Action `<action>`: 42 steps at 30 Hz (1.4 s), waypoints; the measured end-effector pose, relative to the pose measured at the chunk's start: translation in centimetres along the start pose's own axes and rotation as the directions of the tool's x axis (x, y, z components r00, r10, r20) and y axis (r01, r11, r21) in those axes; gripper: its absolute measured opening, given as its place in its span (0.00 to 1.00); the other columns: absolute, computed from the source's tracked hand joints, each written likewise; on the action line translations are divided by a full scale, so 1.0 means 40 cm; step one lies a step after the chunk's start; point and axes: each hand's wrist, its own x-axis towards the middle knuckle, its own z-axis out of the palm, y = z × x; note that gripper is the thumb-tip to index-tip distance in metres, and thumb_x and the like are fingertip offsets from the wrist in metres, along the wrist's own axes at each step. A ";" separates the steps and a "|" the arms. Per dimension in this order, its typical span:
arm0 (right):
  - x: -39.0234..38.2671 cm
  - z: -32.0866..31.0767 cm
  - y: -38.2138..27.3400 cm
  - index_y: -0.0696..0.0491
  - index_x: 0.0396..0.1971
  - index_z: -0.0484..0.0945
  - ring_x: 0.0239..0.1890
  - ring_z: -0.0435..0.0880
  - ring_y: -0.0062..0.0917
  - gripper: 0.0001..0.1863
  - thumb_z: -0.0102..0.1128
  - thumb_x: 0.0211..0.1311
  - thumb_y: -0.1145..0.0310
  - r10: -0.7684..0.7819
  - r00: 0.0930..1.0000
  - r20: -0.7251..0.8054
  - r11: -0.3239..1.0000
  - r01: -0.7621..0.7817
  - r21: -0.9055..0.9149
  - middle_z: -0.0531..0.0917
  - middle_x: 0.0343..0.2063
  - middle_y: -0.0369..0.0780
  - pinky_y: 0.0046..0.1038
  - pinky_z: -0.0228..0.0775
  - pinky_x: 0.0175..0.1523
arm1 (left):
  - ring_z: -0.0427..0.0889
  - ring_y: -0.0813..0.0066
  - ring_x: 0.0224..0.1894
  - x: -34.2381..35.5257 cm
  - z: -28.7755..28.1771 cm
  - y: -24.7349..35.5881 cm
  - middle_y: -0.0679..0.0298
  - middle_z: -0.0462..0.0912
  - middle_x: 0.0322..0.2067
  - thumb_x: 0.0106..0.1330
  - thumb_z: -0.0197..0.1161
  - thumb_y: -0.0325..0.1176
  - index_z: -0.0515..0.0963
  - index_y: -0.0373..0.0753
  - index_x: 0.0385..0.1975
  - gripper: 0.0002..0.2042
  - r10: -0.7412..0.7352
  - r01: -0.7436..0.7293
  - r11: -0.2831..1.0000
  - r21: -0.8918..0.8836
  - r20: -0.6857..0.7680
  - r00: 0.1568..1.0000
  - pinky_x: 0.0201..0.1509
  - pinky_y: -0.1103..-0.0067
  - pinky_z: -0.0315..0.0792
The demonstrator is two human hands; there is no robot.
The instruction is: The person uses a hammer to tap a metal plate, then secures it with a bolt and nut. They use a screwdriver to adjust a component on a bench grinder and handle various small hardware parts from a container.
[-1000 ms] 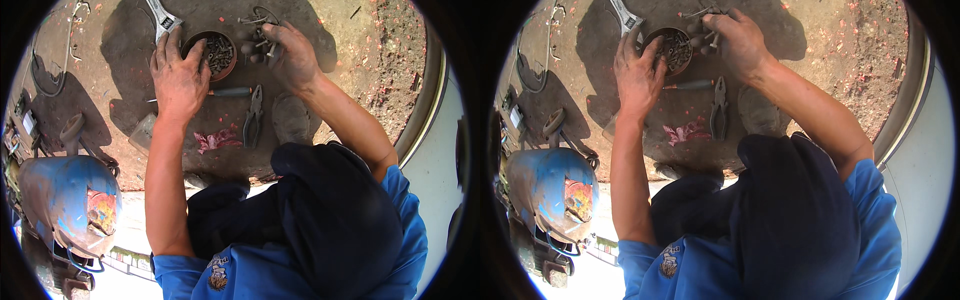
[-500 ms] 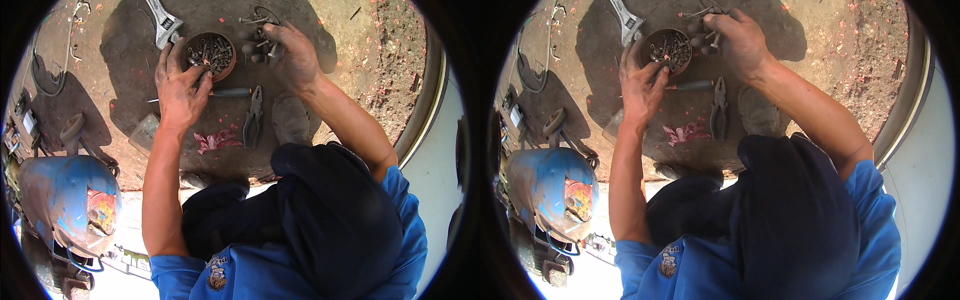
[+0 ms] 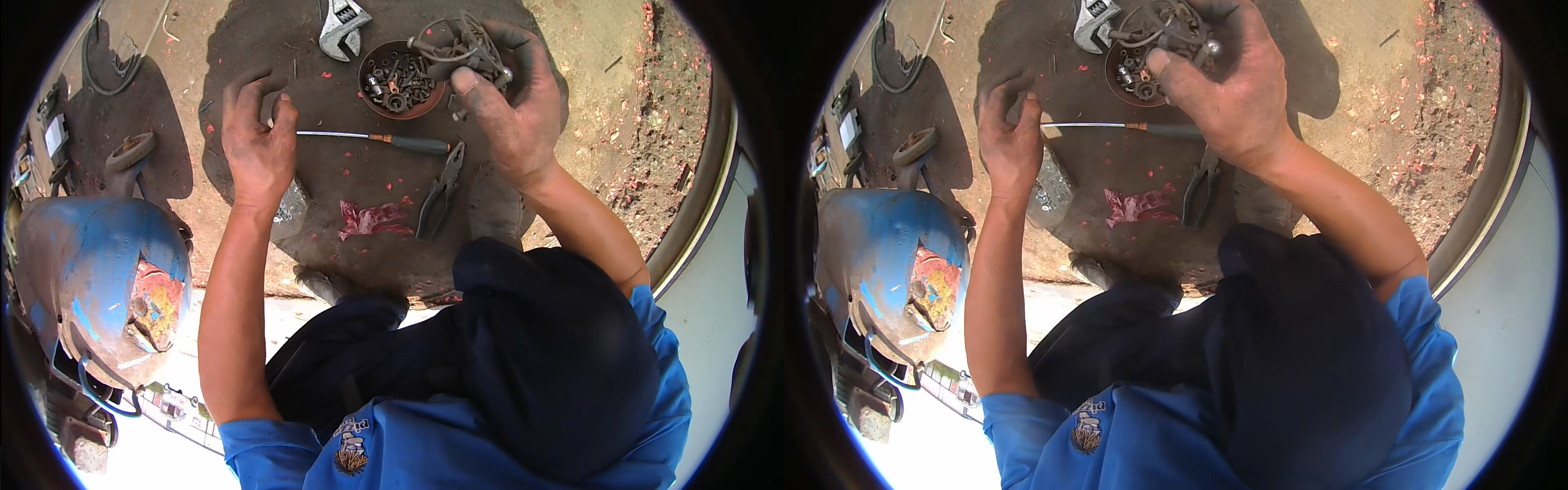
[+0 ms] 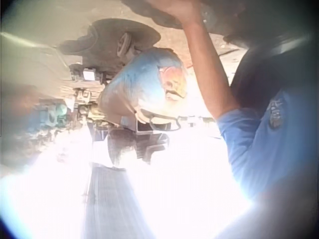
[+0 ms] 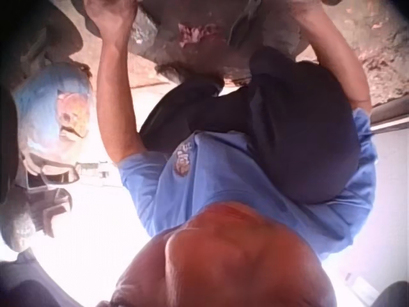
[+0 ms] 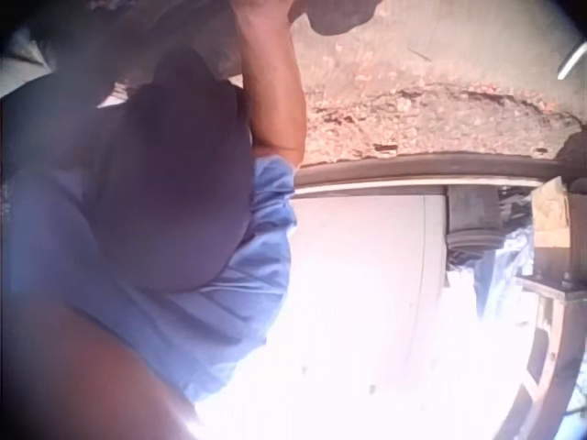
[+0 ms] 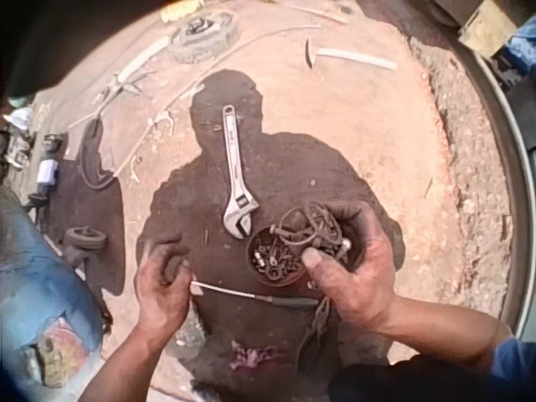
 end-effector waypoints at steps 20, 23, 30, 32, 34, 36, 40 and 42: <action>-0.027 -0.030 0.025 0.62 0.47 0.69 0.37 0.81 0.23 0.17 0.58 0.62 0.68 0.360 0.927 -0.107 0.895 -0.311 0.320 0.83 0.40 0.44 0.24 0.71 0.42 | 0.60 0.54 0.67 0.052 0.349 0.007 0.57 0.68 0.60 0.59 0.57 0.32 0.84 0.46 0.29 0.07 0.190 -0.275 0.914 0.299 0.283 0.940 0.68 0.53 0.54; -0.017 -0.041 0.038 0.62 0.47 0.70 0.35 0.80 0.22 0.17 0.59 0.62 0.68 0.376 0.920 -0.114 0.888 -0.323 0.327 0.82 0.38 0.42 0.24 0.71 0.42 | 0.62 0.54 0.65 0.059 0.364 0.019 0.58 0.70 0.59 0.58 0.58 0.32 0.84 0.45 0.29 0.07 0.223 -0.314 0.879 0.360 0.271 0.936 0.67 0.53 0.55; 0.002 -0.045 0.055 0.62 0.48 0.70 0.33 0.80 0.19 0.19 0.61 0.60 0.68 0.399 0.910 -0.109 0.880 -0.346 0.326 0.82 0.35 0.39 0.21 0.71 0.39 | 0.66 0.55 0.63 0.081 0.365 0.026 0.61 0.74 0.54 0.56 0.59 0.31 0.84 0.44 0.27 0.06 0.263 -0.369 0.811 0.454 0.280 0.923 0.65 0.54 0.57; 0.005 -0.053 0.058 0.64 0.48 0.69 0.32 0.80 0.19 0.23 0.64 0.58 0.67 0.406 0.908 -0.106 0.877 -0.355 0.324 0.82 0.34 0.39 0.21 0.72 0.37 | 0.67 0.55 0.62 0.092 0.366 0.029 0.61 0.75 0.53 0.55 0.59 0.31 0.84 0.43 0.27 0.06 0.267 -0.382 0.801 0.461 0.296 0.917 0.65 0.54 0.58; 0.003 -0.053 0.070 0.67 0.49 0.66 0.32 0.82 0.20 0.28 0.67 0.55 0.65 0.422 0.902 -0.090 0.870 -0.375 0.320 0.83 0.31 0.41 0.21 0.74 0.34 | 0.67 0.56 0.62 0.094 0.351 0.023 0.62 0.75 0.53 0.55 0.60 0.31 0.83 0.44 0.27 0.05 0.267 -0.395 0.804 0.445 0.323 0.908 0.64 0.55 0.58; -0.001 -0.049 0.051 0.62 0.48 0.70 0.34 0.81 0.18 0.22 0.65 0.59 0.66 0.397 0.910 -0.116 0.906 -0.369 0.207 0.82 0.34 0.38 0.21 0.73 0.38 | 0.67 0.56 0.61 0.087 0.307 0.043 0.61 0.74 0.53 0.55 0.63 0.33 0.83 0.44 0.29 0.05 0.295 -0.370 0.851 0.372 0.244 0.924 0.64 0.57 0.59; -0.002 -0.013 0.056 0.63 0.48 0.69 0.38 0.80 0.18 0.27 0.70 0.54 0.64 0.300 0.952 -0.061 0.946 -0.305 -0.108 0.82 0.37 0.40 0.22 0.74 0.44 | 0.71 0.53 0.55 0.055 0.175 0.023 0.56 0.78 0.46 0.59 0.62 0.32 0.80 0.34 0.34 0.09 0.105 -0.108 0.991 0.079 0.042 0.994 0.58 0.64 0.64; -0.003 0.017 0.082 0.63 0.47 0.70 0.38 0.80 0.19 0.26 0.71 0.54 0.65 0.130 0.991 -0.014 0.973 -0.130 -0.192 0.82 0.37 0.40 0.23 0.75 0.44 | 0.76 0.64 0.47 0.047 0.149 0.061 0.58 0.80 0.40 0.62 0.62 0.32 0.79 0.31 0.37 0.10 -0.083 0.087 0.992 -0.090 0.048 0.995 0.52 0.73 0.69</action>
